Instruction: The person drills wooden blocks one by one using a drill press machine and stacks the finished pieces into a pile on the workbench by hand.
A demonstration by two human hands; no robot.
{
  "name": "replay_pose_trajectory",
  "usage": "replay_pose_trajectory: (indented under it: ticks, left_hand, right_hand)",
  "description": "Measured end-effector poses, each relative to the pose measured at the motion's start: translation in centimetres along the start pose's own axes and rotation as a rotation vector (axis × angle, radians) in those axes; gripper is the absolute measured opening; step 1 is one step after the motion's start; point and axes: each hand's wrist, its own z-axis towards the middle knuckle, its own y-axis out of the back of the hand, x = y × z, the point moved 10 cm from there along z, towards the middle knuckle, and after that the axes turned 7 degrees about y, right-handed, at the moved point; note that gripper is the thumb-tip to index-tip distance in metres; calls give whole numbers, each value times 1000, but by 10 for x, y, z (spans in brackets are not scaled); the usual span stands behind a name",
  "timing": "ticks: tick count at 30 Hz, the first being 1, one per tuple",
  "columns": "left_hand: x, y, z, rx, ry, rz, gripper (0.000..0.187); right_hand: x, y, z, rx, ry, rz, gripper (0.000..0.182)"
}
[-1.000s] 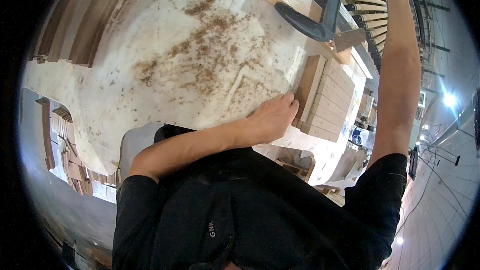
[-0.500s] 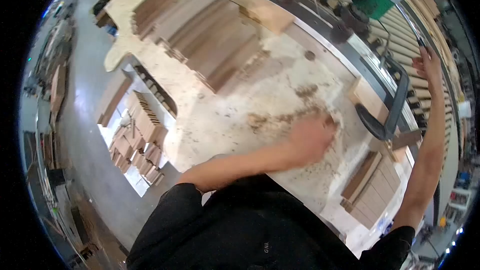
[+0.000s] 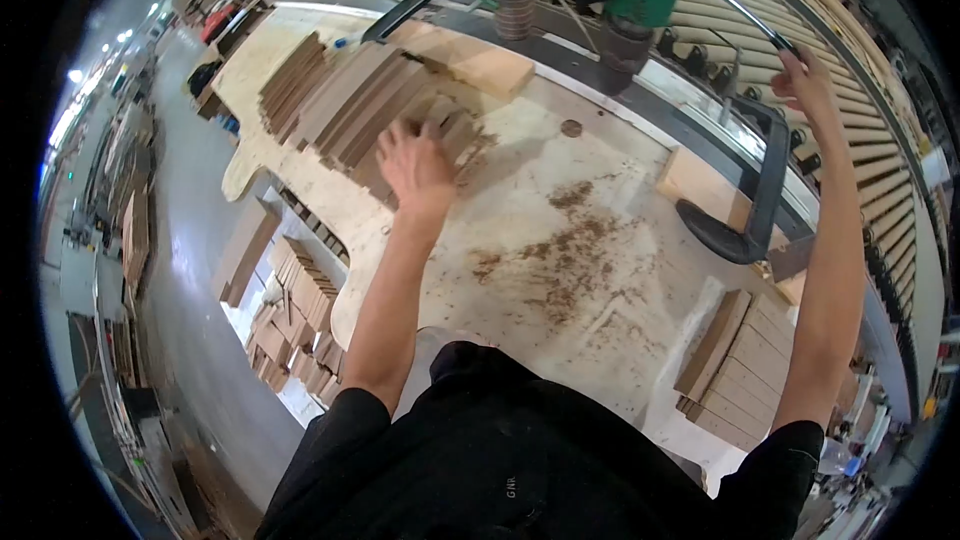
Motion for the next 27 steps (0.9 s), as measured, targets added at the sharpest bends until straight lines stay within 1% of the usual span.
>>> replay_pose_trajectory:
  ticks: [2,3,6,7,10,11,14,15,18,19,21,24,27]
  left_hand:
    - [1,6,-2,-32,29,31,24]
    - [3,10,-3,-47,48,48,26]
    - [19,-2,-6,36,90,74,30]
    - [18,-2,-9,-19,35,64,31]
    - [21,-8,-6,56,27,-47,31]
    - [17,0,-6,60,54,-96,31]
    - [22,-10,-6,174,152,-203,34]
    - [24,-14,-5,159,144,-238,34]
    - [19,-8,-3,154,119,-196,34]
    - [18,-7,-1,179,122,-198,30]
    - [13,-5,6,227,128,-210,24]
    - [-31,11,12,239,-119,-449,21]
    - [-95,6,13,303,-365,-428,24]
  right_hand:
    - [8,1,-6,-7,2,20,59]
    - [15,1,-8,5,26,11,55]
    - [9,1,-4,17,25,31,52]
    - [1,1,2,9,22,10,52]
    - [-10,-2,12,9,55,25,55]
    - [-11,-1,13,8,64,18,58]
    - [-8,1,11,-6,63,-11,60]
    - [-11,0,13,-5,65,12,59]
    - [-13,-2,16,0,141,61,59]
    - [-16,-2,19,-32,167,61,58]
    - [-7,-2,10,-20,142,65,58]
    - [2,-2,4,-37,109,59,54]
    - [-2,-3,9,9,109,90,51]
